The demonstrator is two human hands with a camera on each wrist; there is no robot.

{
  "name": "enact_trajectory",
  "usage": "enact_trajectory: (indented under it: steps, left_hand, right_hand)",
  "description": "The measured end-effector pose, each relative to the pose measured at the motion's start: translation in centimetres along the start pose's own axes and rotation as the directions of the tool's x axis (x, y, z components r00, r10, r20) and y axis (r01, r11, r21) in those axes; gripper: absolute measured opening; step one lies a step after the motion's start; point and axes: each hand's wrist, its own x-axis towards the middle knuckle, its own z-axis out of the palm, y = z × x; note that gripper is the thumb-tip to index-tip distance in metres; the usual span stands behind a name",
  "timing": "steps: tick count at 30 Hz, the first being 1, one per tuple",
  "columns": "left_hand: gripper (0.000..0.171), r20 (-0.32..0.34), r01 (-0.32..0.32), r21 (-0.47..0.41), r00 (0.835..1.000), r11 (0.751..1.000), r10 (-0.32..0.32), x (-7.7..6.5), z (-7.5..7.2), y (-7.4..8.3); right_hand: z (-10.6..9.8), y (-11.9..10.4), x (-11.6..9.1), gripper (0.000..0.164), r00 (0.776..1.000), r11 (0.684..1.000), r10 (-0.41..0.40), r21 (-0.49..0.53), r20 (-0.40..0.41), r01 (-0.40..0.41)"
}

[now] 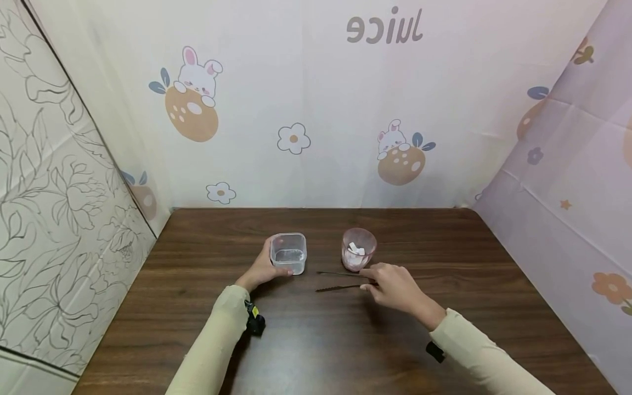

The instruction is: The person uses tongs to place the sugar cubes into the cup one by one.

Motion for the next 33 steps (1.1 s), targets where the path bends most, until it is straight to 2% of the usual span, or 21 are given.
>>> enact_trajectory:
  steps: [3, 6, 13, 20, 23, 27, 30, 33]
  left_hand:
    - [0.101, 0.007, 0.006, 0.007, 1.000, 1.000, -0.006, -0.3, 0.0, 0.5]
    - [0.101, -0.003, 0.000, 0.000, 1.000, 1.000, 0.000, -0.3, 0.0, 0.3]
    - [0.103, -0.045, -0.032, 0.020, 0.998, 0.999, 0.033, 0.7, 0.1, -2.4]
    - [0.099, -0.070, -0.145, 0.035, 0.987, 0.989, 0.147, 0.7, 0.2, -3.2]
    - [0.100, -0.063, -0.115, 0.029, 0.991, 0.993, 0.117, 0.8, 0.2, -3.1]
    - [0.103, -0.050, -0.037, 0.015, 0.998, 0.999, 0.038, 1.1, 0.1, -2.9]
    - [0.105, -0.028, -0.011, 0.007, 1.000, 1.000, 0.011, 1.1, -0.1, -2.5]
    - [0.103, -0.025, -0.017, 0.001, 1.000, 1.000, 0.017, 0.8, 0.0, -2.0]
  right_hand:
    - [0.8, -0.1, -0.1, 0.025, 1.000, 1.000, 0.006, 0.013, 0.012, -0.006]
    - [1.5, -0.2, -0.3, 0.024, 1.000, 1.000, 0.008, 0.025, 0.026, -0.009]
    - [2.7, -0.1, -0.5, 0.022, 0.999, 0.999, 0.018, 0.029, 0.042, -0.020]
    - [3.4, 0.1, -0.6, 0.024, 0.999, 0.999, 0.022, 0.032, 0.044, -0.024]
    - [3.6, 0.2, -0.7, 0.025, 0.998, 0.999, 0.025, 0.029, 0.055, -0.027]
    - [3.9, 0.2, -0.7, 0.026, 0.998, 1.000, 0.022, 0.016, 0.058, -0.023]
    - [4.1, 0.2, -0.8, 0.027, 0.998, 1.000, 0.018, 0.011, 0.053, -0.019]
    - [4.2, 0.2, -0.8, 0.028, 0.998, 1.000, 0.017, 0.009, 0.059, -0.018]
